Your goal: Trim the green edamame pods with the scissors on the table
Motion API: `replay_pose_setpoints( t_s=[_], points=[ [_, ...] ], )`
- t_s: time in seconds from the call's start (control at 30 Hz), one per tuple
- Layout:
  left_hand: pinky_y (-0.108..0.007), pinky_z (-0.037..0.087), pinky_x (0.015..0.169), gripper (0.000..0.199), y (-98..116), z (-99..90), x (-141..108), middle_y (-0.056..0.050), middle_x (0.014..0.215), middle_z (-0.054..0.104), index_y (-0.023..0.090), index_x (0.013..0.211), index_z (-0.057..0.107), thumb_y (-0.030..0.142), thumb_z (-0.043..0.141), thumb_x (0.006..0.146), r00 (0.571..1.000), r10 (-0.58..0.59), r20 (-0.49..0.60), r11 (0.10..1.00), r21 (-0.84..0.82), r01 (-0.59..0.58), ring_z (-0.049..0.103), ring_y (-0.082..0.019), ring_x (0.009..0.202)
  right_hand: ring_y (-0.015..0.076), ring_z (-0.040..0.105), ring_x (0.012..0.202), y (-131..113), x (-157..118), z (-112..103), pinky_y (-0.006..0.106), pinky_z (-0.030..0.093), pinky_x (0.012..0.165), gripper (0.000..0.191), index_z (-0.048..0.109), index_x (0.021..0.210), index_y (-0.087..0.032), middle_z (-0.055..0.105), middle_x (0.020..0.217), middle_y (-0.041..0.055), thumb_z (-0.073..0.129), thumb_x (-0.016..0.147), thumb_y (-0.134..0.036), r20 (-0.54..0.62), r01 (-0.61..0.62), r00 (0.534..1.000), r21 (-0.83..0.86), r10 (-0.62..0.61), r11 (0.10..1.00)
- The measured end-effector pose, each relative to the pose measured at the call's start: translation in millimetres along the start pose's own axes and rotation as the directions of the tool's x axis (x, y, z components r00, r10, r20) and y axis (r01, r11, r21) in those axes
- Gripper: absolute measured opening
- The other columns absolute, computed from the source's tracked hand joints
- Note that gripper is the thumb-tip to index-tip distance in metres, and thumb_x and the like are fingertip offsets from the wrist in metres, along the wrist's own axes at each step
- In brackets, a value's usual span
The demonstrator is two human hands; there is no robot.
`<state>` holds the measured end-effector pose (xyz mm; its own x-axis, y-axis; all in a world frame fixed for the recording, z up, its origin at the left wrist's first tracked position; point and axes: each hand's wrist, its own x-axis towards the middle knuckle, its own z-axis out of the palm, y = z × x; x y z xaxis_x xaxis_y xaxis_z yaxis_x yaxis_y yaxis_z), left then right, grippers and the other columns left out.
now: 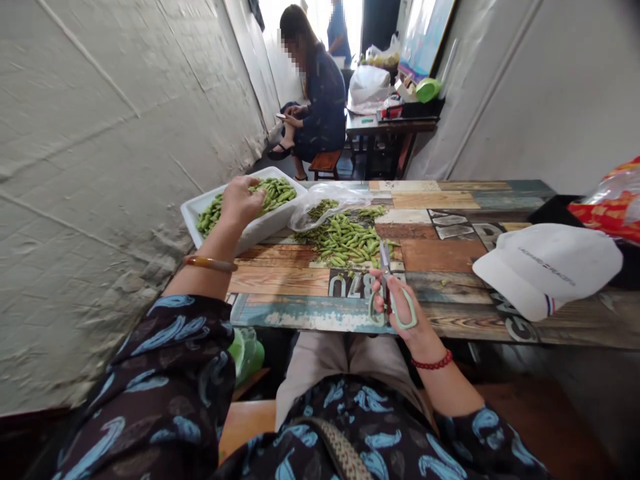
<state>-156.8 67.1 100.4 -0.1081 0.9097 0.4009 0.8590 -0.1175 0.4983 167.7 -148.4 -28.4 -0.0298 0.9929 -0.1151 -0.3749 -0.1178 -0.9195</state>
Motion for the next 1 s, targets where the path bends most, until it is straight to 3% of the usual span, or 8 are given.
replay_pose_setpoints(
  t_s=[0.2,0.3,0.43,0.53,0.6,0.73,0.93,1.0],
  points=[
    [-0.031,0.046,0.075,0.022,42,45.0,-56,-0.009,0.085,0.070,0.012,0.090,0.073,0.027,0.061,0.080,0.957,0.219,0.190,0.971,-0.139,-0.195,0.059,-0.019,0.074,0.0055,0.048,0.056,5,3,-4,0.019,0.042,0.047,0.048,0.066,0.110,-0.022,0.055,0.084,-0.0021,0.065,0.083,-0.062,-0.100,0.005,0.995,0.261,0.022,0.965],
    [-0.029,0.047,0.076,0.019,63,72.6,-87,-0.008,0.086,0.070,0.013,0.087,0.075,0.022,0.059,0.082,0.853,0.399,0.336,0.916,-0.179,-0.358,0.061,-0.018,0.077,0.0051,0.049,0.056,5,4,-3,0.018,0.043,0.046,0.047,0.068,0.107,-0.021,0.056,0.084,-0.0025,0.072,0.078,-0.058,-0.103,-0.004,0.994,0.312,0.038,0.950],
    [-0.031,0.049,0.082,0.022,89,108.1,-117,-0.011,0.096,0.069,0.014,0.093,0.074,0.014,0.053,0.085,0.694,0.538,0.479,0.818,-0.095,-0.567,0.063,-0.020,0.088,0.0068,0.050,0.056,5,4,0,0.020,0.044,0.046,0.046,0.067,0.109,-0.020,0.057,0.084,-0.0012,0.070,0.080,-0.055,-0.091,0.019,0.996,0.259,0.005,0.966],
    [-0.035,0.048,0.087,0.025,102,127.6,-127,-0.013,0.100,0.067,0.014,0.093,0.073,0.013,0.048,0.088,0.630,0.567,0.532,0.729,0.033,-0.684,0.062,-0.024,0.096,0.0079,0.049,0.055,5,5,1,0.022,0.043,0.045,0.045,0.066,0.109,-0.020,0.057,0.083,0.0000,0.069,0.081,-0.055,-0.097,0.034,0.995,0.228,-0.012,0.973],
    [-0.036,0.048,0.085,0.027,106,134.4,-129,-0.014,0.098,0.066,0.014,0.092,0.072,0.012,0.045,0.089,0.627,0.547,0.555,0.699,0.110,-0.707,0.061,-0.024,0.095,0.0085,0.049,0.055,4,5,2,0.024,0.043,0.045,0.044,0.066,0.109,-0.021,0.057,0.083,0.0006,0.069,0.081,-0.055,-0.100,0.039,0.995,0.223,-0.018,0.974],
    [-0.036,0.048,0.085,0.024,101,133.3,-132,-0.015,0.101,0.064,0.014,0.095,0.070,0.011,0.048,0.086,0.697,0.478,0.534,0.747,0.170,-0.643,0.060,-0.025,0.097,0.0094,0.048,0.056,3,4,1,0.025,0.042,0.046,0.042,0.066,0.108,-0.020,0.057,0.084,0.0012,0.068,0.082,-0.054,-0.083,0.038,0.996,0.213,-0.021,0.976],
    [-0.039,0.045,0.087,0.021,88,126.8,-139,-0.011,0.092,0.067,0.016,0.091,0.067,0.008,0.053,0.078,0.734,0.503,0.457,0.814,0.035,-0.579,0.058,-0.026,0.092,0.0093,0.048,0.057,6,4,-1,0.025,0.044,0.047,0.042,0.065,0.112,-0.021,0.058,0.088,0.0014,0.066,0.084,-0.053,-0.052,0.048,0.998,0.189,-0.038,0.981],
    [-0.038,0.043,0.086,0.016,85,129.2,-139,-0.009,0.087,0.068,0.017,0.086,0.068,0.012,0.056,0.079,0.773,0.488,0.405,0.861,-0.078,-0.503,0.057,-0.024,0.087,0.0094,0.049,0.058,7,4,-1,0.024,0.045,0.047,0.042,0.065,0.112,-0.021,0.058,0.088,0.0012,0.065,0.085,-0.054,-0.051,0.051,0.998,0.174,-0.043,0.983]
  ],
)
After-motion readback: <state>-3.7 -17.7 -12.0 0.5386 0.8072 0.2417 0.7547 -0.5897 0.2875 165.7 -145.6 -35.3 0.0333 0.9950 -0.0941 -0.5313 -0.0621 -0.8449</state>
